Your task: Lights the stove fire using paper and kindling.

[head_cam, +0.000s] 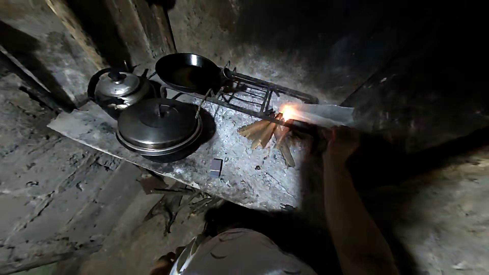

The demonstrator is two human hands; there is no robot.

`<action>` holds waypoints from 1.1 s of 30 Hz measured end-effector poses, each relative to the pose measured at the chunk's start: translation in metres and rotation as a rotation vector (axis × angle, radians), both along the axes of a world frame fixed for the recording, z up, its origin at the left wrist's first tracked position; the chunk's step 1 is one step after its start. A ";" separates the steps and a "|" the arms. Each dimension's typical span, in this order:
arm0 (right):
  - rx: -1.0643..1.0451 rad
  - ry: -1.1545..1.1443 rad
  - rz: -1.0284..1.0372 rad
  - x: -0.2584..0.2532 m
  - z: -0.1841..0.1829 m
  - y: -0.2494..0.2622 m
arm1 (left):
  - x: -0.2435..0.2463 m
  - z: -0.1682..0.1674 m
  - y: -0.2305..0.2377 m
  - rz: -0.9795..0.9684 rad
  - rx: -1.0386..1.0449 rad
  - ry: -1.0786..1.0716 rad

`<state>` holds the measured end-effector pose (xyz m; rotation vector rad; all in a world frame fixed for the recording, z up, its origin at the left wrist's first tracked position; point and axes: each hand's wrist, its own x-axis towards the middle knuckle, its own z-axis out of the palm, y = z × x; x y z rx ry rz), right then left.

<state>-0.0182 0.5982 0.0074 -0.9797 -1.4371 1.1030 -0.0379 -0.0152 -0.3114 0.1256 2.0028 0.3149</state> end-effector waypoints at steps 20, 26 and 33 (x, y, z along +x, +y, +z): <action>-0.089 0.054 -0.051 -0.010 -0.015 -0.019 | -0.009 0.002 0.007 -0.045 -0.054 -0.038; -0.116 0.069 -0.046 -0.013 -0.016 -0.024 | -0.004 0.023 0.003 -0.093 -0.036 -0.019; -0.090 0.037 -0.082 -0.013 -0.022 -0.023 | 0.004 -0.031 -0.014 -0.054 -0.061 -0.002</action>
